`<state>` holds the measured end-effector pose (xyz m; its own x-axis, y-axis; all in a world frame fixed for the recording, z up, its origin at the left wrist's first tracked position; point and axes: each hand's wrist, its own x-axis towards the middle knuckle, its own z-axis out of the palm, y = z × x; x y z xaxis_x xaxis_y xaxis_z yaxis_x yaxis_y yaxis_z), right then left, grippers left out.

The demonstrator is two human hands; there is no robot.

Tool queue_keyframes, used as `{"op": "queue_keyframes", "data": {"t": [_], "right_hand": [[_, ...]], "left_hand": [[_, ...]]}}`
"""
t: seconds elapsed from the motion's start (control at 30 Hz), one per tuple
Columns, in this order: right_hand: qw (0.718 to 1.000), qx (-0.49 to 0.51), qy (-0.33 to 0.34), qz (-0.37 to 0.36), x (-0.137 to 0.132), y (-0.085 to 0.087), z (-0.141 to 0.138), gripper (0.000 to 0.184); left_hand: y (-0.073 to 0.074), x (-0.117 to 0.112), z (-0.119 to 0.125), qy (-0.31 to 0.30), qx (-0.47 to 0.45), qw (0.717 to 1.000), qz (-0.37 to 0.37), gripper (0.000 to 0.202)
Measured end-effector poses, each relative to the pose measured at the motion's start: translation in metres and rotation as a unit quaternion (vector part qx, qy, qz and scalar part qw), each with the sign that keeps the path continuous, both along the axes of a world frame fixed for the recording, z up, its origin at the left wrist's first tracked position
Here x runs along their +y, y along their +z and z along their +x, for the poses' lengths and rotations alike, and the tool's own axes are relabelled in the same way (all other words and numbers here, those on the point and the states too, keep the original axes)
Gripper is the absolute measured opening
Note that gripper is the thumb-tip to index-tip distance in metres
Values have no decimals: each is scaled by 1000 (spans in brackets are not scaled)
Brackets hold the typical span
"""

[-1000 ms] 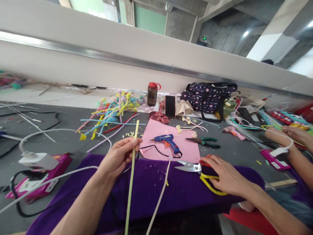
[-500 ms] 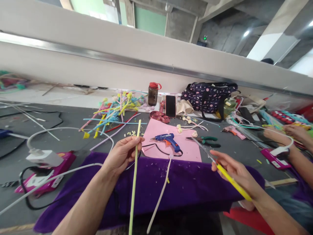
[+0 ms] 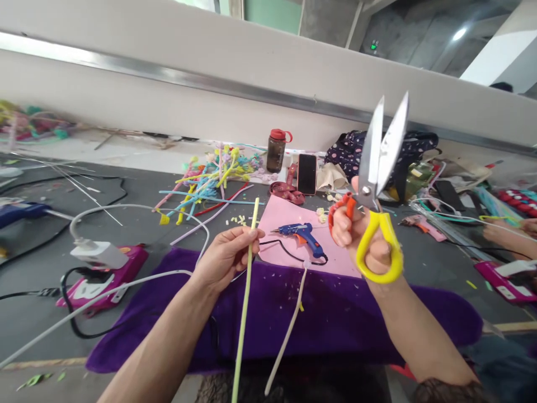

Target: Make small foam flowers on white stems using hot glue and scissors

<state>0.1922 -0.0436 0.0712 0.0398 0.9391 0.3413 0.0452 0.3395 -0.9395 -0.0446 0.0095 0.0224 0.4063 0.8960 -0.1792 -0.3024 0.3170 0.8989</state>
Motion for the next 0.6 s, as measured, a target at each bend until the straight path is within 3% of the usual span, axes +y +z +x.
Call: {"op": "queue_keyframes", "data": {"t": [0.13, 0.2, 0.33, 0.47, 0.6], "right_hand": [[996, 19, 84, -2, 21, -4, -24, 97], [994, 13, 108, -11, 27, -11, -32, 88], [990, -37, 126, -49, 31, -28, -33, 65], [984, -101, 121, -89, 33, -43, -32, 61], [974, -103, 145, -141, 32, -47, -38, 48]], "left_hand": [[0, -1, -1, 13, -12, 1000, -11, 22], [-1, 0, -2, 12, -27, 999, -21, 22], [-3, 2, -5, 29, -63, 997, -28, 22], [-5, 4, -7, 37, -60, 997, -25, 24], [-8, 4, -6, 46, -37, 998, -17, 25]]}}
